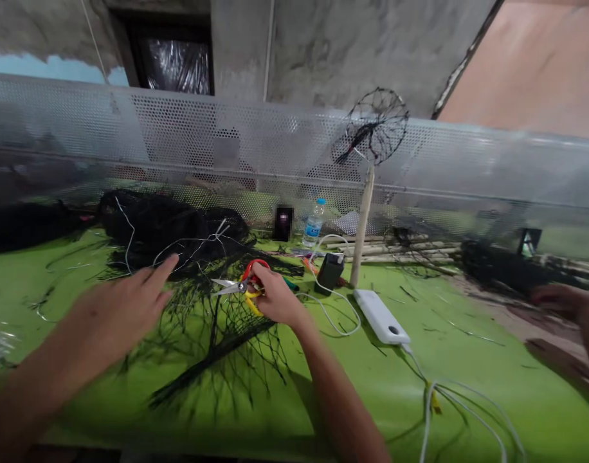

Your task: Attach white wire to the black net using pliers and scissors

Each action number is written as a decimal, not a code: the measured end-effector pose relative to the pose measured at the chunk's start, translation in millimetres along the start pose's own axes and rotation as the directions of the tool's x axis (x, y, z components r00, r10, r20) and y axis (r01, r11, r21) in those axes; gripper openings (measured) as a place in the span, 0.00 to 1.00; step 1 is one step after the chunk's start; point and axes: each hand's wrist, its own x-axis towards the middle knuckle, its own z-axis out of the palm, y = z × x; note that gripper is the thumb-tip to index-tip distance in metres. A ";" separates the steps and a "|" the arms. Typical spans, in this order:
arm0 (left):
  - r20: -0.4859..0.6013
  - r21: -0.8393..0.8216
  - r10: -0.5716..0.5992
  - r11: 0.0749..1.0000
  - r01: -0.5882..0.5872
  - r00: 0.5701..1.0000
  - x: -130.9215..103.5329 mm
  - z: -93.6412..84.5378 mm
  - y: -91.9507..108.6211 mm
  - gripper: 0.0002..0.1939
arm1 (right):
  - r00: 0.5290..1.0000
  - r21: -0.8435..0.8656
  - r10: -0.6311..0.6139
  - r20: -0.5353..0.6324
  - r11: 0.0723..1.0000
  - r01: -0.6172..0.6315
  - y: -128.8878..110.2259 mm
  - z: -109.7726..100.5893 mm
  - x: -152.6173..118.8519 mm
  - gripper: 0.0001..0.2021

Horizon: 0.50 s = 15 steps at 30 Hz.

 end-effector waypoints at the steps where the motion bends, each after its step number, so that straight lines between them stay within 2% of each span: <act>1: -0.098 -0.013 0.058 0.998 -0.059 0.993 13.1 -0.5 14.1 0.20 | 1.000 0.008 0.001 -0.024 1.000 -0.001 0.9 0.4 -0.6 0.14; 2: -0.160 -0.084 0.208 0.971 -0.223 0.965 28.1 3.7 27.9 0.17 | 0.999 0.015 0.004 -0.050 1.000 -0.004 2.0 0.4 -1.4 0.14; 3: -0.175 -0.195 0.408 0.878 -0.438 0.896 43.9 12.4 40.2 0.14 | 0.997 0.022 0.009 -0.075 1.000 -0.007 3.3 -0.1 -2.3 0.14; 4: -0.169 -0.252 0.487 0.819 -0.515 0.857 59.2 25.1 49.8 0.11 | 0.995 0.028 0.013 -0.099 1.000 -0.011 4.9 -1.2 -3.3 0.14; 7: -0.172 -0.350 0.546 0.744 -0.569 0.820 93.3 73.4 58.7 0.13 | 0.988 0.050 0.025 -0.154 0.999 -0.017 11.5 -6.9 -6.4 0.12; 10: -0.204 -0.402 0.555 0.704 -0.586 0.807 102.5 108.1 47.6 0.13 | 0.982 0.074 0.036 -0.187 0.997 -0.022 20.0 -13.1 -10.0 0.11; 12: -0.235 -0.414 0.540 0.697 -0.586 0.808 99.2 115.3 39.8 0.13 | 0.976 0.094 0.050 -0.210 0.995 -0.031 25.4 -15.1 -12.6 0.10; 15: -0.285 -0.403 0.498 0.713 -0.574 0.819 89.3 110.4 35.5 0.16 | 0.968 0.130 0.079 -0.238 0.990 -0.049 29.4 -14.6 -16.2 0.10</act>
